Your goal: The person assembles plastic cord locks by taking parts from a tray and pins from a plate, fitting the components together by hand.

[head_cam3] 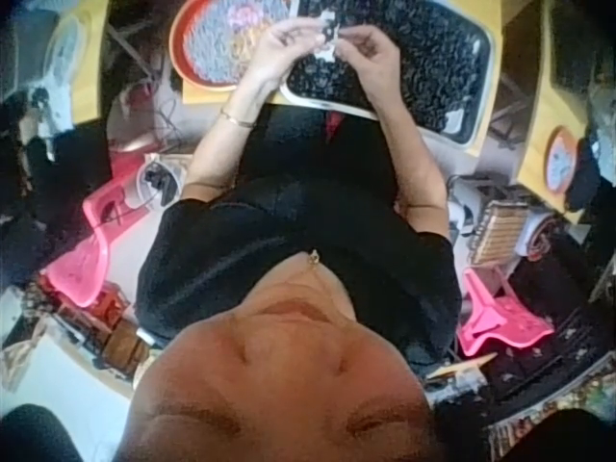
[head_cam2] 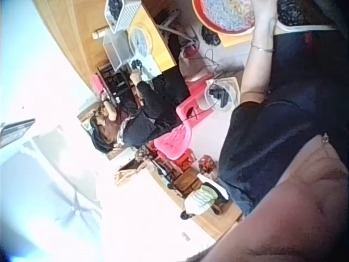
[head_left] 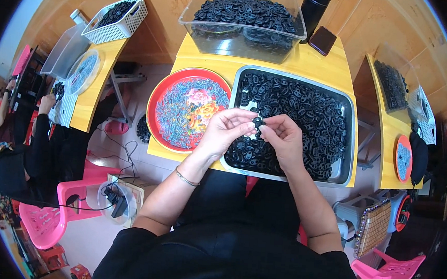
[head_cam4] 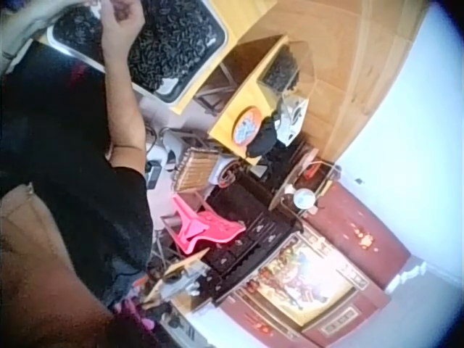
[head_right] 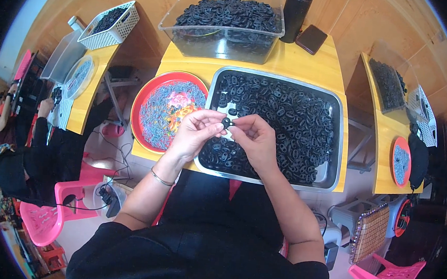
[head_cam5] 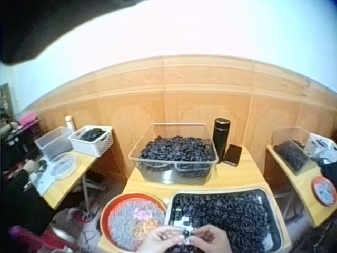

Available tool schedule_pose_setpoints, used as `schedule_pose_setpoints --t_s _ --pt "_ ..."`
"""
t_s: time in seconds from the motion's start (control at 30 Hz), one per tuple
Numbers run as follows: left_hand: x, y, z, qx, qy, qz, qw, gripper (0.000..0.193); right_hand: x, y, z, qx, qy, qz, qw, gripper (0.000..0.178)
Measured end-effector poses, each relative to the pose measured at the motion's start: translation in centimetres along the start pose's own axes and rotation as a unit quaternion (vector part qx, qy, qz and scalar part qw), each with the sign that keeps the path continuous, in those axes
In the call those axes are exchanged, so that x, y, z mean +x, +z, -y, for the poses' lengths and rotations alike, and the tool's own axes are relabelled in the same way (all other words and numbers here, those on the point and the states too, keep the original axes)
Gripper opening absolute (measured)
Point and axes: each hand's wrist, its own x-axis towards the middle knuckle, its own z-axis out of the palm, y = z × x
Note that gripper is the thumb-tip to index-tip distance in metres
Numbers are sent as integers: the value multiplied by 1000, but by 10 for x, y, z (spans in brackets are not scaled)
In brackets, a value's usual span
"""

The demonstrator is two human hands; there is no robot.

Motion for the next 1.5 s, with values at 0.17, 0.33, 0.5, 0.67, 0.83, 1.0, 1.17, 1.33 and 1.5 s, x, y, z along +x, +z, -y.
schedule_pose_setpoints --t_s 0.17,0.33,0.5,0.67,0.83,1.0,1.17,1.33,1.5 --pt "-1 1 0 5 6 3 1000 22 0 -1 0 11 7 1 1000 13" --pt "-1 1 0 3 1 1 1000 22 0 0 0 13 12 0 1000 10" --pt "-2 1 1 12 -2 1 1000 22 0 -1 0 10 14 3 1000 10" --pt "-2 -1 0 22 -6 6 1000 22 -1 -3 -2 -1 15 17 1000 11" --pt "-1 -7 -9 -47 -73 40 995 19 0 8 -5 8 -45 46 998 26" --pt "-2 -12 -16 -95 -124 72 985 27 -2 1 -4 -25 -17 134 991 29" --pt "-4 -11 -17 -132 -168 100 972 29 -4 -3 -4 -36 20 160 986 22" --pt "-4 -10 -15 -159 -185 95 965 26 -5 -2 -2 -17 31 156 987 21" --pt "-2 -10 -8 -151 -159 87 972 26 -3 0 1 -6 23 149 989 22"
